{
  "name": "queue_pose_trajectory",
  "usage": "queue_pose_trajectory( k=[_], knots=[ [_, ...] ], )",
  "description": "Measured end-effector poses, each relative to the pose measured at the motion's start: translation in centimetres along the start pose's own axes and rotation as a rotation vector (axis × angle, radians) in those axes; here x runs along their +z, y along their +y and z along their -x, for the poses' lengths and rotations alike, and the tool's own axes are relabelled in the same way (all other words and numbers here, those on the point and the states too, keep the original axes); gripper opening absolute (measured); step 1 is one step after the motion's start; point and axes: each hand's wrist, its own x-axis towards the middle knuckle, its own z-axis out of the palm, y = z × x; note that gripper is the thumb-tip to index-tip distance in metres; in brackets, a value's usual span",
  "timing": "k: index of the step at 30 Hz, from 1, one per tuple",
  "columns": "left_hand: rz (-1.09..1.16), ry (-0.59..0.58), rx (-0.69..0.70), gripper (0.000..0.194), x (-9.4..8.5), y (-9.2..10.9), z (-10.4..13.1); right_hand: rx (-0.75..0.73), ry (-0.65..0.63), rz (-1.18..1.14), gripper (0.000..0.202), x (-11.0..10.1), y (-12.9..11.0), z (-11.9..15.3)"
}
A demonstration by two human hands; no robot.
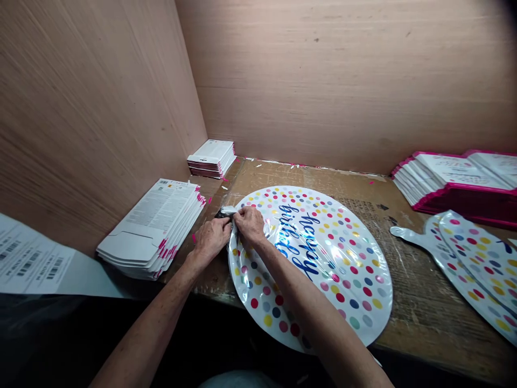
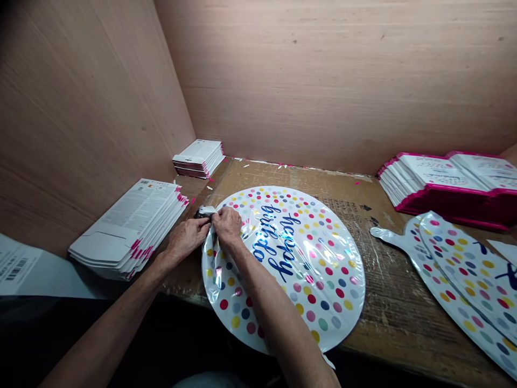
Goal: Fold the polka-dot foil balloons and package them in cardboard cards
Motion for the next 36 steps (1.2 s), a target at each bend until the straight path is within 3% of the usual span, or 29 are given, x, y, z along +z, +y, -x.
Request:
queue_pose_trajectory(
  k=[10, 13, 15, 19, 21, 24, 26, 29, 32, 34, 36],
  knots=[
    [0.287, 0.101, -0.21, 0.042, 2.8, -0.4, -3.7, -0.094, -0.102, -0.261, 0.015, -0.2, 1.2, -0.2],
    [0.319, 0.118, -0.288, 0.039, 3.9, -0.4, -4.6, -0.058, -0.069, -0.323, 0.011, 0.2, 1.0, -0.1],
    [0.323, 0.125, -0.326, 0.038, 4.1, -0.5, -5.0, -0.015, 0.019, -0.418, 0.017, -0.1, 1.2, 0.1],
    [0.31, 0.127, -0.349, 0.039, 2.9, -0.6, -4.4, 0.087, 0.201, -0.734, 0.02, -3.4, 3.8, 1.4],
    [0.268, 0.203, -0.331, 0.038, 1.8, 0.1, -3.1, 0.133, 0.216, -0.874, 0.019, -5.8, 6.0, 2.6],
    [0.127, 0.355, -0.052, 0.039, 0.5, 2.4, 0.6, 0.215, 0.221, -0.959, 0.027, -9.0, 9.3, 4.3],
    [0.035, 0.187, 0.177, 0.036, 0.2, 4.2, 4.0, 0.275, 0.221, -0.867, 0.028, -10.5, 11.4, 5.2],
    [-0.003, -0.292, 0.35, 0.036, 0.1, 6.1, 9.4, 0.361, 0.234, -0.696, 0.025, -12.7, 14.8, 6.2],
    [0.136, -0.627, 0.54, 0.032, -0.2, 6.6, 12.9, 0.421, 0.256, -0.556, 0.022, -15.3, 18.3, 7.6],
    [0.159, -0.632, 0.486, 0.031, -0.4, 7.1, 13.4, 0.444, 0.291, -0.45, 0.018, -16.9, 19.7, 8.8],
    [0.104, -0.495, 0.315, 0.043, 0.0, 7.9, 13.0, 0.351, 0.419, -0.224, 0.023, -17.6, 20.0, 10.0]
  ],
)
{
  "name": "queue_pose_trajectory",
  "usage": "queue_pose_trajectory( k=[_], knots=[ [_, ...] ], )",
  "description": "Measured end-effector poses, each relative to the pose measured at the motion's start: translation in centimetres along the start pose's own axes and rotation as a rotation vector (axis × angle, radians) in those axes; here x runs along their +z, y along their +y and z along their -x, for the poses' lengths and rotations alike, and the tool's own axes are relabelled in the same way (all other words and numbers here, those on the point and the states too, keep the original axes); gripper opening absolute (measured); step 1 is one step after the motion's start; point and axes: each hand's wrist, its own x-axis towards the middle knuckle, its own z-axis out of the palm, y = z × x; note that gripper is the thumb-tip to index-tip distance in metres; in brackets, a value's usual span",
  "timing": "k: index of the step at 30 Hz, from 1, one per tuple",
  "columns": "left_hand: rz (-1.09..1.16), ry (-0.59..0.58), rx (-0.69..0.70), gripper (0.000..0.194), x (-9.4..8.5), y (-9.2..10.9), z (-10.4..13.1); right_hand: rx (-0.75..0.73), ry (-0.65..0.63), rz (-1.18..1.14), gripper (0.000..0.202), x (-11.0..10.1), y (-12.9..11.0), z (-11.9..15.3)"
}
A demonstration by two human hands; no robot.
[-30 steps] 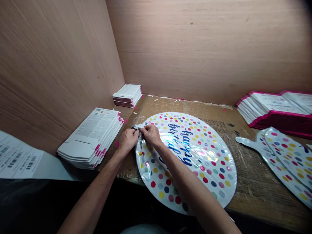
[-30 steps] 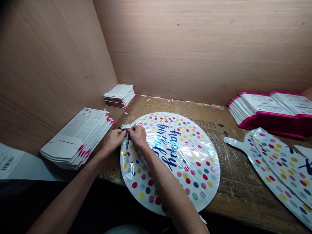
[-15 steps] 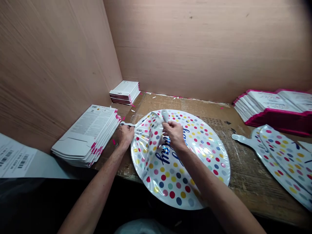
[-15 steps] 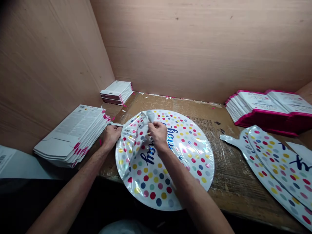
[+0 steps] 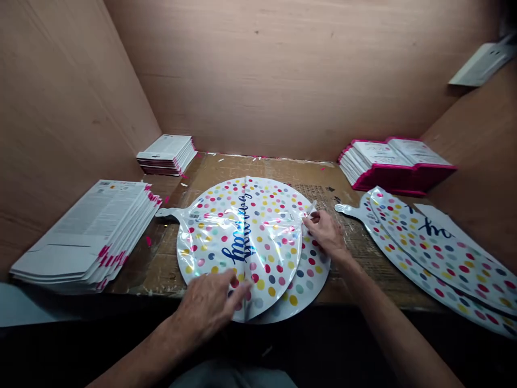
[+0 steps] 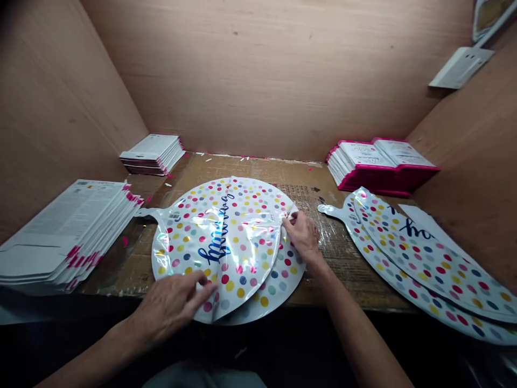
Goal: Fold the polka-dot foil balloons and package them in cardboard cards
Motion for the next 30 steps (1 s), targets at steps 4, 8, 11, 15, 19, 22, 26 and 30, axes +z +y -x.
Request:
queue_pose_trajectory(
  k=[4, 8, 11, 15, 19, 22, 26, 30],
  knots=[
    [0.101, 0.049, -0.128, 0.058, 2.0, 1.4, -1.9, -0.601, 0.085, 0.425, 0.035, 1.1, -0.4, 1.5],
    [0.26, 0.013, -0.173, 0.048, 4.9, 2.1, -1.8, -0.694, -0.197, 0.55, 0.027, 2.6, 0.5, 1.6],
    [0.633, -0.174, -0.192, 0.049, 4.6, 2.6, -1.4, -0.649, -0.236, 0.355, 0.033, 1.1, 0.9, 3.1],
    [1.111, -0.301, -0.111, 0.049, -0.4, 4.6, -0.9, -0.831, -0.152, -0.002, 0.057, -2.0, -0.7, 9.3],
    [1.152, -0.249, -0.009, 0.041, -4.8, 5.8, -0.1, -1.066, 0.178, 0.069, 0.084, -2.2, -0.9, 14.1],
    [0.702, -0.239, -0.007, 0.057, -5.2, 4.2, 0.0, -1.124, 0.27, 0.247, 0.08, -1.7, 1.5, 13.6],
    [0.119, 0.372, 0.082, 0.052, -3.6, 1.2, -3.1, -1.227, 0.191, 0.339, 0.066, -2.5, 5.6, 11.1],
    [-0.062, 0.646, 0.5, 0.036, -1.3, 0.0, -8.3, -1.272, 0.109, 0.411, 0.066, -3.6, 7.4, 9.3]
  ],
)
